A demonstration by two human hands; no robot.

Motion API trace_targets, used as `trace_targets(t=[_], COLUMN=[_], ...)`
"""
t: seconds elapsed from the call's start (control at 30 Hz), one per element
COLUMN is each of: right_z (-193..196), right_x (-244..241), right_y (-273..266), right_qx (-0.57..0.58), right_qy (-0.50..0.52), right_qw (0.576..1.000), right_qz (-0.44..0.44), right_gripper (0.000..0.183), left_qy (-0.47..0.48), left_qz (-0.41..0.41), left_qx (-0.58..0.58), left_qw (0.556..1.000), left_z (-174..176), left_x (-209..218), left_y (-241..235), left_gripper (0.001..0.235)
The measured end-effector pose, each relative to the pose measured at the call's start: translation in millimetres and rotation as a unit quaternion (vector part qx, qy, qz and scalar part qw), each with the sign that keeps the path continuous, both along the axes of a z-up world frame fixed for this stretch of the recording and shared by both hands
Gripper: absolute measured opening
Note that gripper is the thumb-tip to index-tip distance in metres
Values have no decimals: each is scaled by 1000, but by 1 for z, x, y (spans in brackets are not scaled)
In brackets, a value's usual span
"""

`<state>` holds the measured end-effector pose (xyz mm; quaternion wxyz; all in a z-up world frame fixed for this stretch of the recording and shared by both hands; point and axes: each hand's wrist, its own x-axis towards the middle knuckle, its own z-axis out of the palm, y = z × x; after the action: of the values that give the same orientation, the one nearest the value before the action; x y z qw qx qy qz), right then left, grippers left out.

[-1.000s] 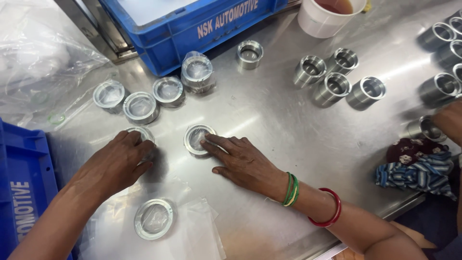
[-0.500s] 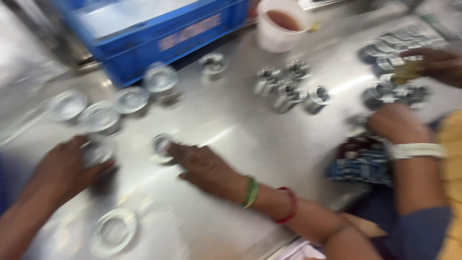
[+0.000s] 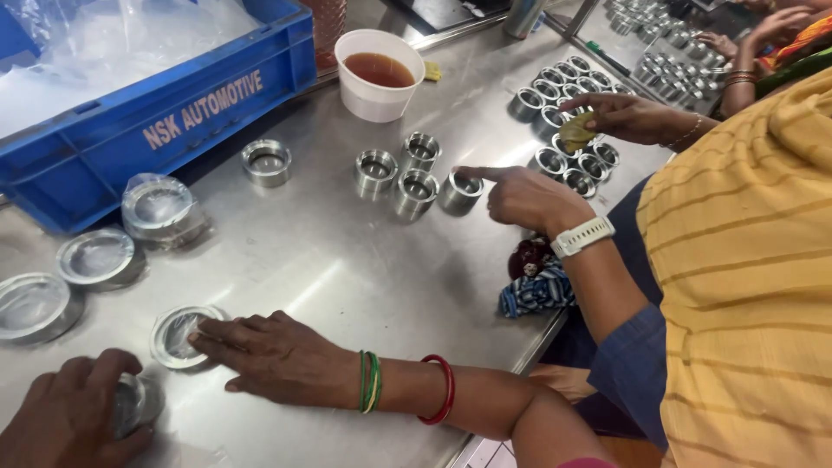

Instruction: Packing metal automotive parts into plastic bags and crates.

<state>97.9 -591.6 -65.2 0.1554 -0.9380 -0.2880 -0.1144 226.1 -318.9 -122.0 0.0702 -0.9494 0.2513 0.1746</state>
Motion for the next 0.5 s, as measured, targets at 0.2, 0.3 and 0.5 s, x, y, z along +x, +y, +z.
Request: trace_targets(t=[0.2,0.3,0.5], right_z=[-11,-4,10], right_x=[0,-1,0], right_y=[-1,-1,3], right_qx=[29,32,10], right_qy=[-37,-27,20], right_qw=[999,999,1000], right_qz=[15,20,7], right_gripper=[76,76,77], left_qy=[55,56,61], left_qz=[44,53,46], left_qx=[-47,-55,-55], left_qw=[996,996,996], left_z=[90,116,121], left_x=[-52,-67,-68], left_y=[-31,-44,-44], left_gripper=[74,64,64])
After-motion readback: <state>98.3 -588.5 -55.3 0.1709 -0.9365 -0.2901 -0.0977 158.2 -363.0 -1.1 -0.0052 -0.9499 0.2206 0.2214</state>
